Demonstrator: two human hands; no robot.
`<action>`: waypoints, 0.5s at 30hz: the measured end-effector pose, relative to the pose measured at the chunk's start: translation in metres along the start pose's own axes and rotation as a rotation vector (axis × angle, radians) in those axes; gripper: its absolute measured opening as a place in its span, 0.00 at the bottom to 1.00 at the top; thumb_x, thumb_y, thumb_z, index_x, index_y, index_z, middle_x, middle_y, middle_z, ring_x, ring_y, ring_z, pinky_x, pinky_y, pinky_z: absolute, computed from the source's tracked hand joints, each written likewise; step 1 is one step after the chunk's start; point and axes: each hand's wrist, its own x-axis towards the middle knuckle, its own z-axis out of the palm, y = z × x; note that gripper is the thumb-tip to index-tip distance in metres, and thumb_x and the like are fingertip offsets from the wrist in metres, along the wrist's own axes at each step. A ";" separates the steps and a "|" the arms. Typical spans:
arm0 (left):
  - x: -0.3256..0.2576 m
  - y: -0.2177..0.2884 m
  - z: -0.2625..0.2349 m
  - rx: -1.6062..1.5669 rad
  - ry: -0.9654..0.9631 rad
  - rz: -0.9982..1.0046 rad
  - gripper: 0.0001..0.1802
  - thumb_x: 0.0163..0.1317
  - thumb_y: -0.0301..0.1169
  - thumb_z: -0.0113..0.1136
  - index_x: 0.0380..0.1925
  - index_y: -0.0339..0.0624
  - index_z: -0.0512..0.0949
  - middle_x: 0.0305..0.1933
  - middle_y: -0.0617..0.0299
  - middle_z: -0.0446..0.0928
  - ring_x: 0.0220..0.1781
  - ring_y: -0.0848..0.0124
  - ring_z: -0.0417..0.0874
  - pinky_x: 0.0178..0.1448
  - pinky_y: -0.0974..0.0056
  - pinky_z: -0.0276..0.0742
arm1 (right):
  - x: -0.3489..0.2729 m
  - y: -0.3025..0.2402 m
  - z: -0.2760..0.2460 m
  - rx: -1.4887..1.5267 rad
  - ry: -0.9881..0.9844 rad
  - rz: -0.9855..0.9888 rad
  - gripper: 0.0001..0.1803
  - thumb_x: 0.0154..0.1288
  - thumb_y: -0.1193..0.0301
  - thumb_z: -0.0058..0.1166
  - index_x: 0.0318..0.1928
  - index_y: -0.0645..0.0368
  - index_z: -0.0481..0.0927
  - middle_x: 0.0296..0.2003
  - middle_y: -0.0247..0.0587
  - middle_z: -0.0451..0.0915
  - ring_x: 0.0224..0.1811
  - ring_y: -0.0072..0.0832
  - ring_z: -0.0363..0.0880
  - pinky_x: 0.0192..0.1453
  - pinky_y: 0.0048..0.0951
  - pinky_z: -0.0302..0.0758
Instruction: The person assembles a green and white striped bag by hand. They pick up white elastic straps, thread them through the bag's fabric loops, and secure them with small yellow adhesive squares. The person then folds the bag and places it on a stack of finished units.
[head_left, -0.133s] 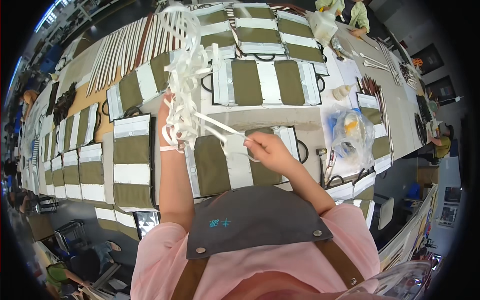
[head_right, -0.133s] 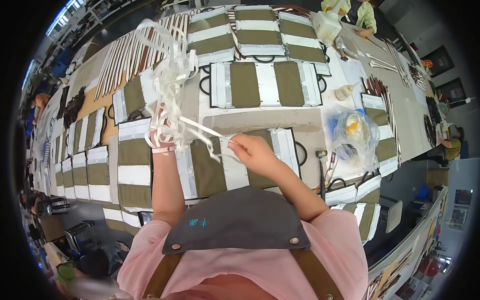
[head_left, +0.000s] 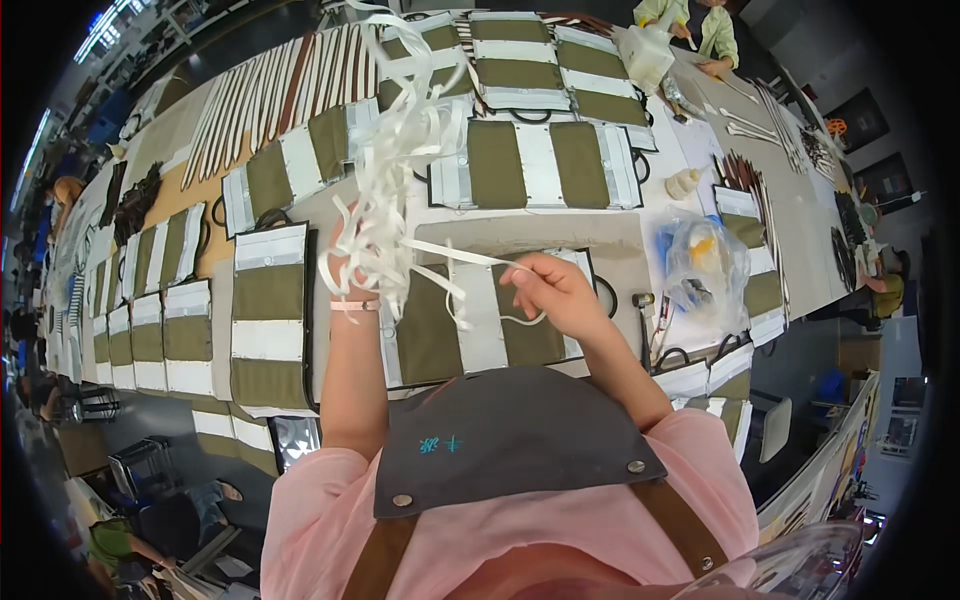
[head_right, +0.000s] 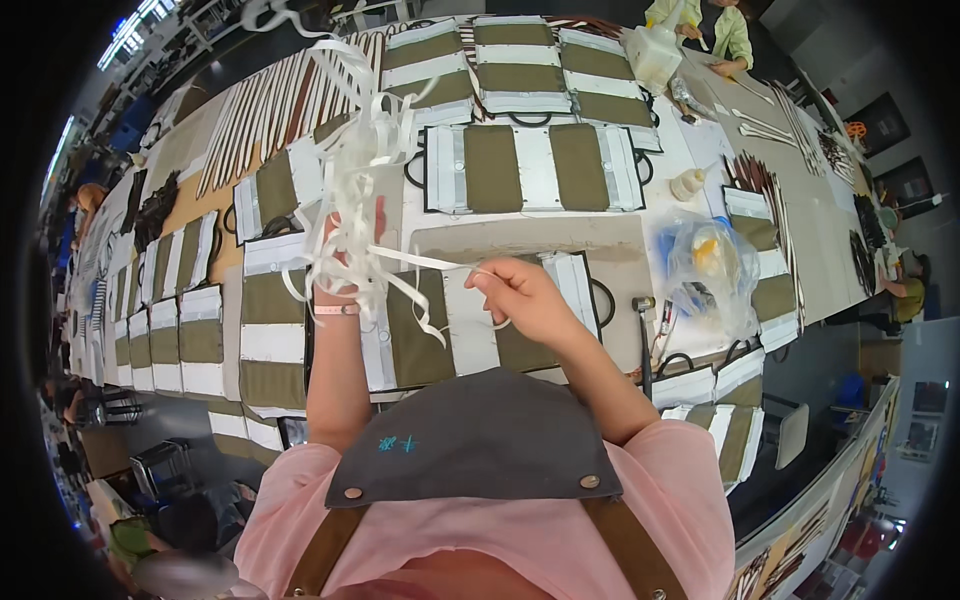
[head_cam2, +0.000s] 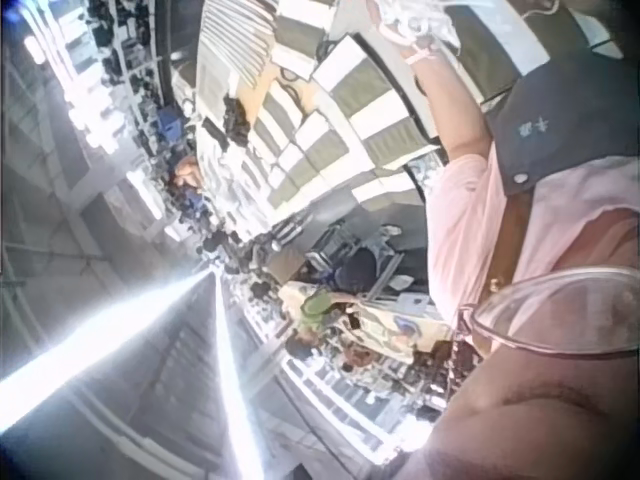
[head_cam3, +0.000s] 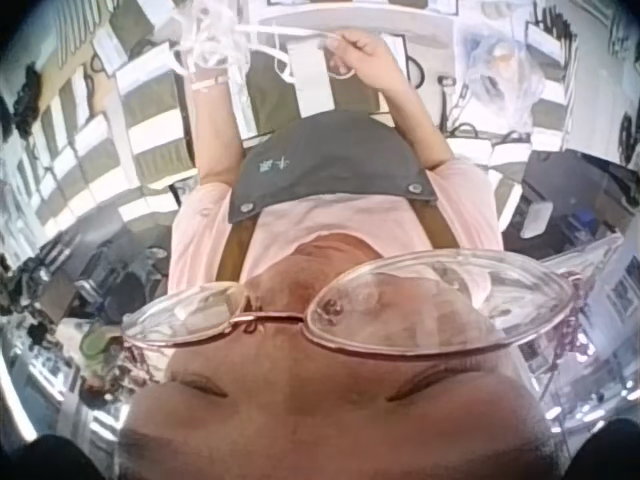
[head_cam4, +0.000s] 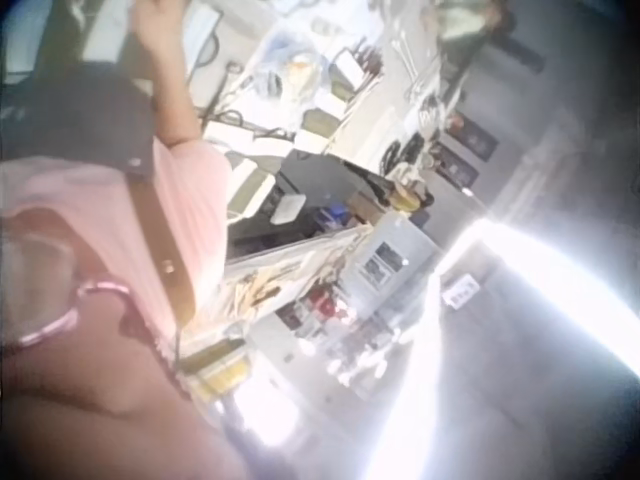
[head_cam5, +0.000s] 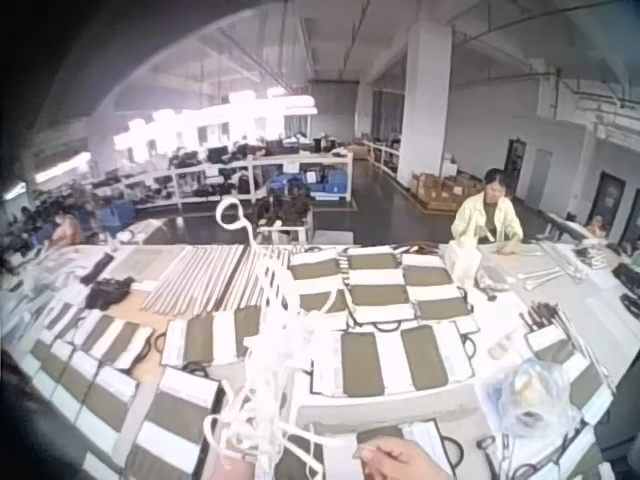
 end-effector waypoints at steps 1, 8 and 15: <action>-0.011 -0.001 0.019 0.119 0.016 0.001 0.17 0.66 0.32 0.53 0.52 0.38 0.73 0.41 0.59 0.78 0.40 0.70 0.80 0.41 0.65 0.80 | -0.007 0.001 -0.005 0.066 0.004 -0.022 0.14 0.72 0.64 0.48 0.40 0.61 0.80 0.17 0.28 0.70 0.21 0.15 0.69 0.32 0.22 0.70; -0.068 -0.055 0.004 -0.955 -0.203 -0.534 0.28 0.62 0.36 0.58 0.58 0.31 0.67 0.55 0.44 0.72 0.57 0.53 0.76 0.59 0.52 0.78 | -0.051 -0.002 -0.013 0.696 -0.035 -0.040 0.12 0.74 0.66 0.44 0.42 0.61 0.78 0.12 0.24 0.59 0.12 0.15 0.58 0.26 0.24 0.67; -0.062 -0.019 0.007 -0.559 0.024 -0.333 0.20 0.68 0.30 0.50 0.57 0.34 0.69 0.56 0.49 0.75 0.56 0.58 0.78 0.59 0.50 0.76 | -0.085 0.012 -0.064 0.988 -0.277 -0.073 0.10 0.73 0.70 0.43 0.40 0.62 0.76 0.15 0.25 0.61 0.14 0.16 0.59 0.28 0.24 0.66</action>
